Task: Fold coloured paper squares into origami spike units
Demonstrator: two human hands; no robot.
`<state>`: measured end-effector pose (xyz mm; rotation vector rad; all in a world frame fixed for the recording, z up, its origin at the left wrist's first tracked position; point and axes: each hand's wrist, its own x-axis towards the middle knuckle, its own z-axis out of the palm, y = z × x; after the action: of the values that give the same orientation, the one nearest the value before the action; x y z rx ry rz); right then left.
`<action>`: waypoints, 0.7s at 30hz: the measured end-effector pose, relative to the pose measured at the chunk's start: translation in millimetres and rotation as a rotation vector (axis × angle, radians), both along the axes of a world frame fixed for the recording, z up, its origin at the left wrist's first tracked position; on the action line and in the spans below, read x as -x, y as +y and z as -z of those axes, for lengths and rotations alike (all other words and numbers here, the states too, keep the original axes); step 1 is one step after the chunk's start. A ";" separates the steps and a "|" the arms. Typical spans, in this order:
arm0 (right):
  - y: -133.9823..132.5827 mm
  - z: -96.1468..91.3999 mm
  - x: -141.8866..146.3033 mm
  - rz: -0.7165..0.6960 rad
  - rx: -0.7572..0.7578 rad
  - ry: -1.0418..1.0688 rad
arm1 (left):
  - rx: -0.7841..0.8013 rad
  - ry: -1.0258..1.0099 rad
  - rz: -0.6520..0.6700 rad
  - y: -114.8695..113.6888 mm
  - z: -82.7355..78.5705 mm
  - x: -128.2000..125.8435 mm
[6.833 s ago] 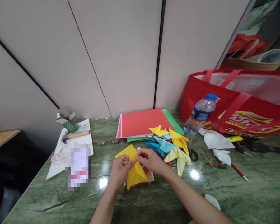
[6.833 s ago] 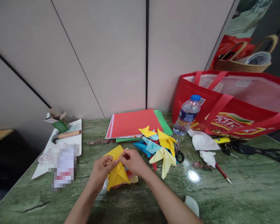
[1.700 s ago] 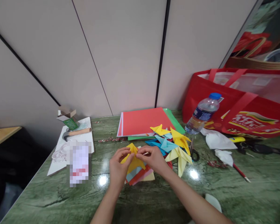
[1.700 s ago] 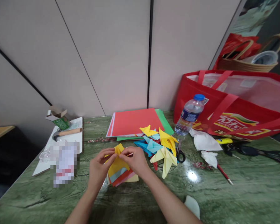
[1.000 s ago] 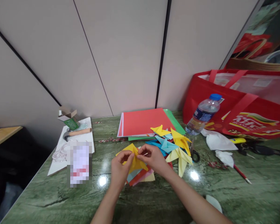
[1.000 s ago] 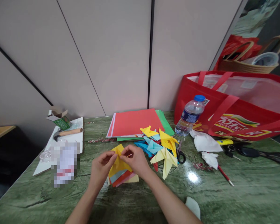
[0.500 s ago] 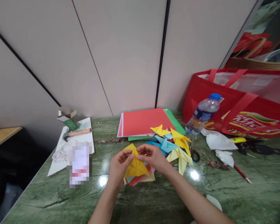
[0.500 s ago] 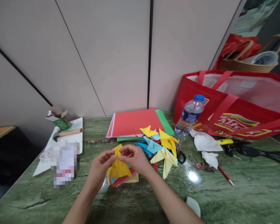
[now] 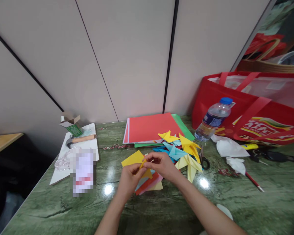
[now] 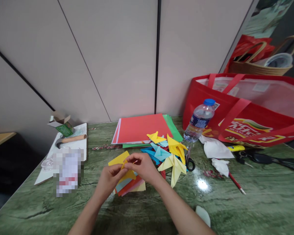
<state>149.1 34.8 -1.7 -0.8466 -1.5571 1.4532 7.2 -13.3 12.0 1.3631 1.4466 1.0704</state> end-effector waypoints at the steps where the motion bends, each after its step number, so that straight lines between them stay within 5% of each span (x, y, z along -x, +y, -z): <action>1: -0.4 -0.7 -0.1 0.003 -0.004 0.001 | -0.002 0.013 0.010 -0.2 0.8 0.1; 12: -4.6 -10.5 -3.5 0.036 -0.141 -0.048 | -0.008 0.092 0.052 -1.2 2.6 0.1; 21: -5.1 -4.8 -0.7 -0.038 -0.074 -0.125 | 0.007 0.121 0.041 -2.3 1.2 -2.9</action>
<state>149.8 29.8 3.2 -0.8833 -1.7177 1.3831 10.1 -15.7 10.9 1.4678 1.5012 0.9700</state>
